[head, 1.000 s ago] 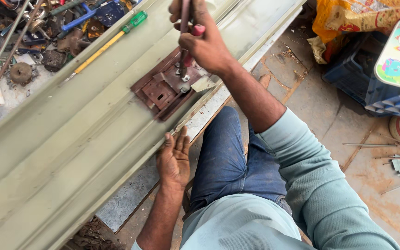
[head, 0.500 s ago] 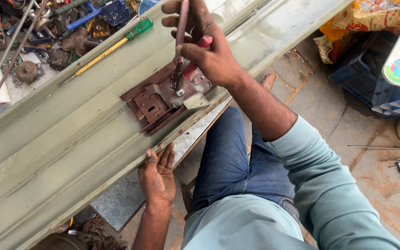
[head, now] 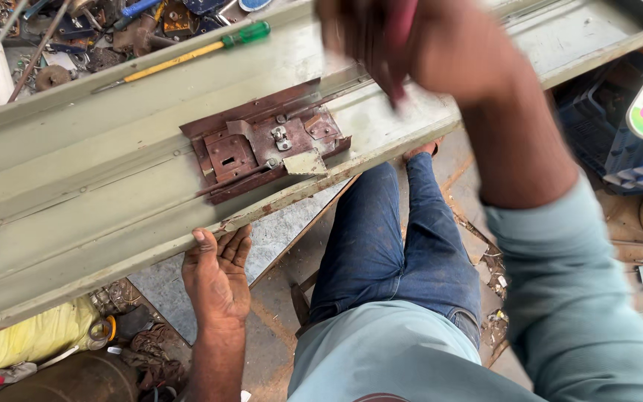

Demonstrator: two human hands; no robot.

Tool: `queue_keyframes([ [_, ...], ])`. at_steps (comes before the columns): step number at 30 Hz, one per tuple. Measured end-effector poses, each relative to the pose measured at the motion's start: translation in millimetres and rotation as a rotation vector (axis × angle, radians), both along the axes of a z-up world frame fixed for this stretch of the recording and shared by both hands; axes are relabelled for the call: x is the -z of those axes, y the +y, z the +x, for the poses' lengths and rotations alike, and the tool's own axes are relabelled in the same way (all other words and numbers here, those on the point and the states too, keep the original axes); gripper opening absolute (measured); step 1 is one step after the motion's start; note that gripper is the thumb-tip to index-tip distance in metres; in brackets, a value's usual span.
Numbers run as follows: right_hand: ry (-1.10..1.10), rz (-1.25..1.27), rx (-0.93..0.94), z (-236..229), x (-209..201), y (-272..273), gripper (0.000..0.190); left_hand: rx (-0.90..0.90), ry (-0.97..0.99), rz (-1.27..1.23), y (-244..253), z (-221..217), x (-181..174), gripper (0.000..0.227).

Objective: The person uses a screwdriver to remove screws from a metal cabinet door, then uses pliers to adjust the internal components of a lock mechanism.

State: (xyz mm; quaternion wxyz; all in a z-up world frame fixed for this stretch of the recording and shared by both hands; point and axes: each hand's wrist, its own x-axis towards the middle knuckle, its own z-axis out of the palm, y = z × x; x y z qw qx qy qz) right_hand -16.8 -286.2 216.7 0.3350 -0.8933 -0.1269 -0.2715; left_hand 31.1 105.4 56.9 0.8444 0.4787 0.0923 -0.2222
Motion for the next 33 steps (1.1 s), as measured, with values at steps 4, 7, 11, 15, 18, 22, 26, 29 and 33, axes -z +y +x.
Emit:
queue_keyframes([
  [4,0.463,-0.359,-0.060,-56,15,96,0.059,0.001,-0.005,-0.029,-1,4,-7,0.045],
  [7,0.622,-0.652,0.171,-63,41,123,0.064,0.014,-0.029,-0.039,-1,1,-12,0.044],
  [11,0.562,-0.815,0.355,-60,69,127,0.044,0.023,0.030,-0.065,1,3,-27,0.039],
  [15,0.413,-0.820,0.453,-51,77,116,0.021,0.073,-0.070,-0.146,2,5,-31,0.026],
  [18,0.301,-0.728,0.437,-49,75,108,0.018,0.022,-0.210,-0.143,-3,4,-11,0.016],
  [22,0.283,-0.683,0.398,-44,68,107,0.026,-0.019,-0.584,-0.224,-22,12,38,0.037],
  [26,0.278,-0.654,0.394,-46,77,112,0.030,0.368,-0.698,0.236,-42,31,95,0.041],
  [29,0.230,-0.669,0.402,-50,87,112,0.027,0.672,-0.861,0.655,-70,56,117,0.036],
  [33,0.224,-0.640,0.396,-58,104,113,0.027,0.699,-1.643,1.278,-102,76,103,0.041],
])
